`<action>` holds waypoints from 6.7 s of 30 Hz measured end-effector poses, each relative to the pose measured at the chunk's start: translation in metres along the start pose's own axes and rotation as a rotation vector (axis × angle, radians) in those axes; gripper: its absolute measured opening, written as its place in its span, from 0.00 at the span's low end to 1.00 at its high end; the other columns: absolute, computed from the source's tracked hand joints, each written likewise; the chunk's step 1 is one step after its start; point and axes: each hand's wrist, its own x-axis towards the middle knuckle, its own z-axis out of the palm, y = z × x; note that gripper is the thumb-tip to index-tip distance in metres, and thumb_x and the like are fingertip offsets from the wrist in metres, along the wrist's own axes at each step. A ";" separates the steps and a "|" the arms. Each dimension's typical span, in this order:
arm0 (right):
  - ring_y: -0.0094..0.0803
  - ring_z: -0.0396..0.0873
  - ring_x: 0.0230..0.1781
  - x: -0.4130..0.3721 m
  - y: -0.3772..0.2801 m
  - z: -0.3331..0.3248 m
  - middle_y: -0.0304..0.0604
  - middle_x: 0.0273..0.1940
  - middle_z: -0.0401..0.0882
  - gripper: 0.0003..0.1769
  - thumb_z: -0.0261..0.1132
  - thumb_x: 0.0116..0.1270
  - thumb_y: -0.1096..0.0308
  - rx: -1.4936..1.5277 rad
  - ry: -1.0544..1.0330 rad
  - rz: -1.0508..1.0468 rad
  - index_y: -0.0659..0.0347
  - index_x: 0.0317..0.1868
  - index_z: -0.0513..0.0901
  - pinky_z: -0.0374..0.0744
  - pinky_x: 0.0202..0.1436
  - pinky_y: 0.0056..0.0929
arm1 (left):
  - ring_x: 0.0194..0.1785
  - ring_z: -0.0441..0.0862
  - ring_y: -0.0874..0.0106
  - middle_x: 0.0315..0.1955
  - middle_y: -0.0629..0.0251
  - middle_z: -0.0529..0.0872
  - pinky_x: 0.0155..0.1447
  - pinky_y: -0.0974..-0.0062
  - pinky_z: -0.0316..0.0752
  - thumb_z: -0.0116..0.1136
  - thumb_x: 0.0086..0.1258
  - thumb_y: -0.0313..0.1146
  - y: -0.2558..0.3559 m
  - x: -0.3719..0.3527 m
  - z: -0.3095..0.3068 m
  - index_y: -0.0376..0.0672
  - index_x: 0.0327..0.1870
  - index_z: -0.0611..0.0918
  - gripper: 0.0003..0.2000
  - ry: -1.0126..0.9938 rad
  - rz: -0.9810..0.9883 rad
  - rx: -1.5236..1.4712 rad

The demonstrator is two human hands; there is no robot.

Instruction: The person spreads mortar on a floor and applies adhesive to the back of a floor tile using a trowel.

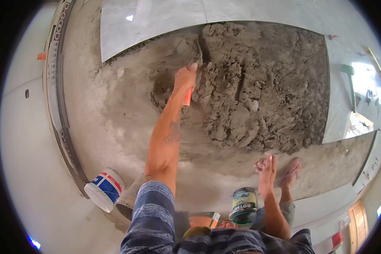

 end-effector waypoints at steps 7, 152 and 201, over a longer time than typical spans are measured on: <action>0.25 0.73 0.32 -0.018 -0.004 -0.003 0.35 0.32 0.72 0.23 0.49 0.77 0.47 -0.023 -0.136 -0.065 0.57 0.58 0.70 0.70 0.36 0.24 | 0.17 0.74 0.70 0.18 0.65 0.75 0.21 0.68 0.72 0.52 0.74 0.50 -0.072 -0.058 -0.074 0.35 0.43 0.77 0.21 0.103 -0.156 -0.255; 0.27 0.72 0.38 -0.076 -0.034 -0.181 0.33 0.32 0.71 0.21 0.46 0.79 0.49 0.450 -0.158 0.005 0.57 0.56 0.69 0.69 0.43 0.26 | 0.29 0.77 0.63 0.30 0.56 0.78 0.31 0.62 0.72 0.53 0.65 0.39 -0.134 -0.325 0.212 0.38 0.46 0.73 0.15 -0.020 -0.200 0.243; 0.26 0.76 0.34 -0.053 -0.090 -0.235 0.36 0.31 0.74 0.21 0.44 0.79 0.54 0.522 0.020 -0.118 0.62 0.58 0.65 0.71 0.40 0.26 | 0.49 0.82 0.46 0.47 0.38 0.81 0.53 0.55 0.78 0.54 0.65 0.40 -0.006 -0.315 0.389 0.29 0.56 0.67 0.25 -0.064 0.119 0.603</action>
